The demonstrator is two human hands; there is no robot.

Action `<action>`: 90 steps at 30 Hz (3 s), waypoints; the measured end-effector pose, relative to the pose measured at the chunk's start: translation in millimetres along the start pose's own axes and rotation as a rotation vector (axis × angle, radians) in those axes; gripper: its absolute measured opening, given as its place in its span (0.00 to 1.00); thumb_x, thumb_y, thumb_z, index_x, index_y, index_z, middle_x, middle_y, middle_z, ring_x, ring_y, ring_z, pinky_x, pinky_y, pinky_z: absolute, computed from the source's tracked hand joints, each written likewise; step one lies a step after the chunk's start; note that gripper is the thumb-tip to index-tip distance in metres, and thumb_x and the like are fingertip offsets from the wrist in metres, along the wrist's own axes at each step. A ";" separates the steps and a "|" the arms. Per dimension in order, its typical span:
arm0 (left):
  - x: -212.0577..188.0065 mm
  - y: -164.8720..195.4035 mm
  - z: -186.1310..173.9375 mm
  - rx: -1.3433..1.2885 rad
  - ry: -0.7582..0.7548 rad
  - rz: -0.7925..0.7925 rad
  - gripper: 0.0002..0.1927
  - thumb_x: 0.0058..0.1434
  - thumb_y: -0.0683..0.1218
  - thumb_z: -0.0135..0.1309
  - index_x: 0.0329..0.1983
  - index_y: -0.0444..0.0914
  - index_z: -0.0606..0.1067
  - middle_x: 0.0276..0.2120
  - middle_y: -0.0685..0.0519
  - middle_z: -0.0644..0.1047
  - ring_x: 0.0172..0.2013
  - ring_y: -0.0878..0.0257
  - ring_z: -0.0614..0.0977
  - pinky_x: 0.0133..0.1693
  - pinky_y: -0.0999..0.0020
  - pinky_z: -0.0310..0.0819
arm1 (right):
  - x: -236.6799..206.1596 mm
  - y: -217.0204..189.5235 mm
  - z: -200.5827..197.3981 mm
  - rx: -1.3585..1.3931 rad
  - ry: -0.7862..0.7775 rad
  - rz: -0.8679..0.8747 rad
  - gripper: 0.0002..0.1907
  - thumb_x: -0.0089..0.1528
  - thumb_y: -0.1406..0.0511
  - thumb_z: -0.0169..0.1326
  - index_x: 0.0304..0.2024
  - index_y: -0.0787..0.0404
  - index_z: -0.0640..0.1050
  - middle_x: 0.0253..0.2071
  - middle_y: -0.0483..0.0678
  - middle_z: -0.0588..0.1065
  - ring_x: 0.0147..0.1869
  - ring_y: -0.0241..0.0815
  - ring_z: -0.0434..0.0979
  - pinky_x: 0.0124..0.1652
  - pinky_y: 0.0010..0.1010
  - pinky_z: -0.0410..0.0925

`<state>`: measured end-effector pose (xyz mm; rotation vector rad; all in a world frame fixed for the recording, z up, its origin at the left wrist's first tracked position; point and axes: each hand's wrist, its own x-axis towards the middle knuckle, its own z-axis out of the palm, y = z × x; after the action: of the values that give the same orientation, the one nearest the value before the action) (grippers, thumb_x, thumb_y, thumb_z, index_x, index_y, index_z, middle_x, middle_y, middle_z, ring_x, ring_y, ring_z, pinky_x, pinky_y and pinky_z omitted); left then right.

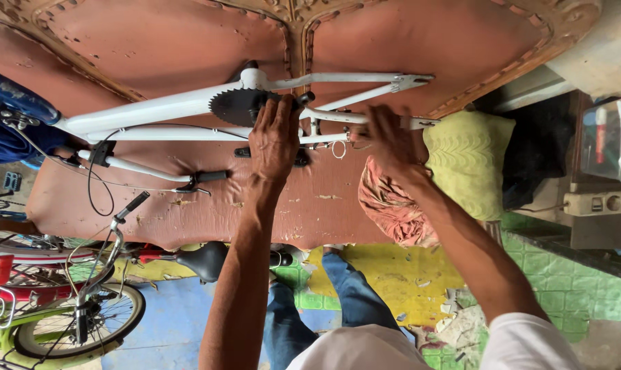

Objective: The person wipes the frame, seat, and wheels of a small red bicycle with a cloth, then moves to wipe the frame of a white bicycle and the rear wheel of a black bicycle. The person uses a cloth throughout to clean the surfaces.

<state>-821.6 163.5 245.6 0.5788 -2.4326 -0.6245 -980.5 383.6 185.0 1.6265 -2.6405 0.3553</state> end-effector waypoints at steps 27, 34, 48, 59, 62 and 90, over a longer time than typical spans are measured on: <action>5.8 17.1 -16.7 -0.017 -0.014 -0.052 0.15 0.70 0.44 0.53 0.58 0.36 0.73 0.39 0.46 0.76 0.38 0.52 0.79 0.37 0.56 0.77 | 150.9 -90.7 29.2 0.750 0.443 -0.024 0.19 0.54 0.71 0.55 0.49 0.60 0.82 0.38 0.53 0.74 0.45 0.50 0.71 0.47 0.40 0.65; 4.7 6.1 -3.2 0.008 -0.049 -0.050 0.13 0.73 0.45 0.50 0.58 0.39 0.73 0.37 0.50 0.76 0.37 0.57 0.79 0.35 0.62 0.80 | 126.4 -13.1 14.8 0.458 0.257 -0.105 0.08 0.69 0.63 0.57 0.44 0.56 0.86 0.50 0.46 0.81 0.55 0.48 0.77 0.58 0.43 0.65; 2.8 6.1 1.5 -0.015 -0.050 -0.081 0.10 0.74 0.46 0.50 0.54 0.39 0.74 0.38 0.50 0.77 0.37 0.57 0.80 0.35 0.62 0.81 | 108.2 -8.5 13.0 0.433 0.238 0.013 0.08 0.65 0.71 0.54 0.38 0.57 0.85 0.39 0.47 0.81 0.44 0.45 0.79 0.52 0.44 0.67; 0.5 6.2 -2.0 0.007 -0.009 -0.015 0.13 0.72 0.45 0.52 0.57 0.37 0.74 0.40 0.47 0.77 0.39 0.53 0.80 0.38 0.58 0.79 | 99.8 -83.8 -1.2 0.492 0.301 -0.228 0.21 0.59 0.72 0.50 0.54 0.59 0.81 0.50 0.50 0.79 0.57 0.51 0.74 0.57 0.45 0.65; 1.4 2.2 4.9 0.013 -0.030 -0.020 0.13 0.73 0.46 0.51 0.56 0.36 0.74 0.38 0.48 0.77 0.35 0.57 0.79 0.34 0.61 0.79 | 79.2 -73.1 -11.1 0.352 -0.065 -0.045 0.13 0.73 0.65 0.47 0.52 0.56 0.83 0.40 0.48 0.79 0.46 0.44 0.76 0.56 0.39 0.67; 0.7 4.3 3.8 0.004 -0.005 0.001 0.10 0.74 0.46 0.49 0.53 0.38 0.75 0.39 0.50 0.76 0.36 0.58 0.79 0.34 0.62 0.77 | -45.6 15.4 5.6 0.745 0.803 0.246 0.11 0.68 0.80 0.47 0.42 0.62 0.76 0.48 0.51 0.73 0.48 0.40 0.76 0.42 0.30 0.76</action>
<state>-825.5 167.8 245.5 0.5783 -2.4390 -0.6221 -972.7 429.3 170.5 0.8772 -2.1256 1.7253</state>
